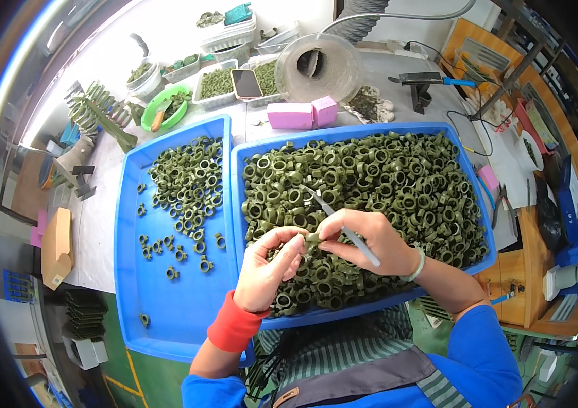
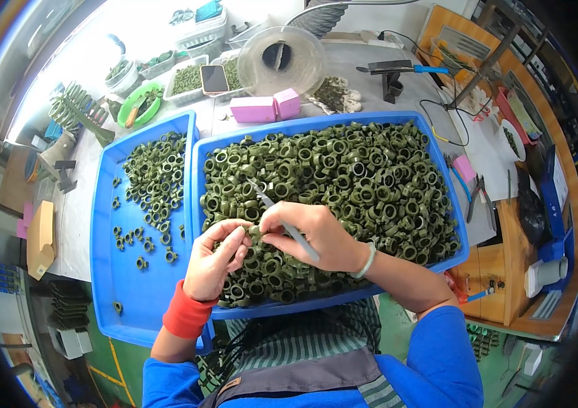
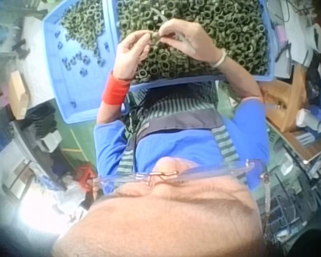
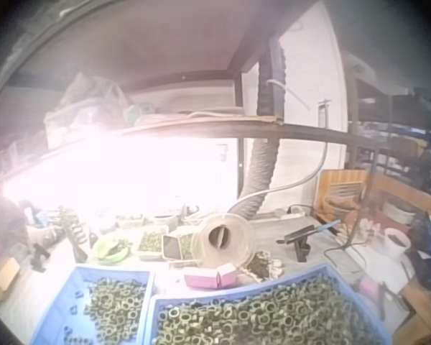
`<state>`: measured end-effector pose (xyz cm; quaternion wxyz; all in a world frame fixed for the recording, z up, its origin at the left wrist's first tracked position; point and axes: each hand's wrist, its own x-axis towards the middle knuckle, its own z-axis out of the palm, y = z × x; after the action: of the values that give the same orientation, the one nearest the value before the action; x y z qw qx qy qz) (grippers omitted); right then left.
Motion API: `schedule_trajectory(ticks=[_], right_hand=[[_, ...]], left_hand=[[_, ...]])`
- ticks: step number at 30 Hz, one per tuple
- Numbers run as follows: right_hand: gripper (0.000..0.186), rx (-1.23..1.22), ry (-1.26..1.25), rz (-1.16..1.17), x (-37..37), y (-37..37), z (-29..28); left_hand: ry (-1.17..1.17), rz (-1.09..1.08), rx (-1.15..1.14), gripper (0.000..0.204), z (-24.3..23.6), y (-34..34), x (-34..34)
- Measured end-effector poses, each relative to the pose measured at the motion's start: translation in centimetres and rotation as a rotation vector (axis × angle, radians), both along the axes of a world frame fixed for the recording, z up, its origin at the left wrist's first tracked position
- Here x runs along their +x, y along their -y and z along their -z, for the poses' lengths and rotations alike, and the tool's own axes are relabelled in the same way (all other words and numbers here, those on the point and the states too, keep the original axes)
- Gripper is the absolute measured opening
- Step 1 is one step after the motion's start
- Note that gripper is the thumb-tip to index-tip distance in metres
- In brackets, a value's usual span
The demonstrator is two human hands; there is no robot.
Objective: The person uses a small metal tool to trim or deburr green cylindrical parts. They pick each part from a large blue bin, manipulate it with the tool, and place the finished item into a smaller blue tray. The process is repeated continuously throughout the clip.
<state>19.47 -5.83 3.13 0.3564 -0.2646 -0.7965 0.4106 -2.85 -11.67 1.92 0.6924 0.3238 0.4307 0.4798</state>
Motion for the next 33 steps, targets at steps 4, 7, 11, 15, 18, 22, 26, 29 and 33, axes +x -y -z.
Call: schedule_trajectory(ticks=[4,7,11,15,18,22,26,29,33], right_hand=[[0.022,0.22,-0.07,0.034,-0.6,0.0,0.4],[0.023,0.108,-0.161,0.114,-0.7,-0.1,1.3],[0.026,-0.04,-0.123,0.142,-0.6,0.1,0.9],[0.022,-0.12,-0.073,0.107,-0.6,0.4,0.4],[0.021,-0.018,-0.073,0.162,-0.5,0.1,0.3],[0.031,0.117,-0.047,0.157,1.3,-1.4,-0.7],[0.027,-0.236,-0.261,0.062,1.5,-1.4,-0.8],[0.028,-0.318,-0.269,-0.036,2.0,-1.5,-0.7],[0.03,-0.262,-0.192,-0.097,2.0,-1.5,-0.8]], left_hand=[[-0.092,-0.025,0.063,0.022,0.2,-0.1,-0.1],[-0.2,-0.073,0.113,0.024,-0.4,0.1,-0.1],[-0.328,-0.063,0.215,0.024,-0.3,0.2,0.0],[-0.405,-0.041,0.337,0.025,0.1,0.3,0.2],[-0.367,-0.034,0.311,0.025,-0.4,0.3,0.4],[-0.27,-0.036,0.179,0.025,-0.7,0.1,0.2],[-0.212,0.035,0.17,0.026,-0.6,-0.1,-0.1],[-0.213,0.087,0.167,0.025,-0.6,-0.1,-0.2],[-0.228,0.159,0.122,0.023,-1.1,-0.1,-0.4]])
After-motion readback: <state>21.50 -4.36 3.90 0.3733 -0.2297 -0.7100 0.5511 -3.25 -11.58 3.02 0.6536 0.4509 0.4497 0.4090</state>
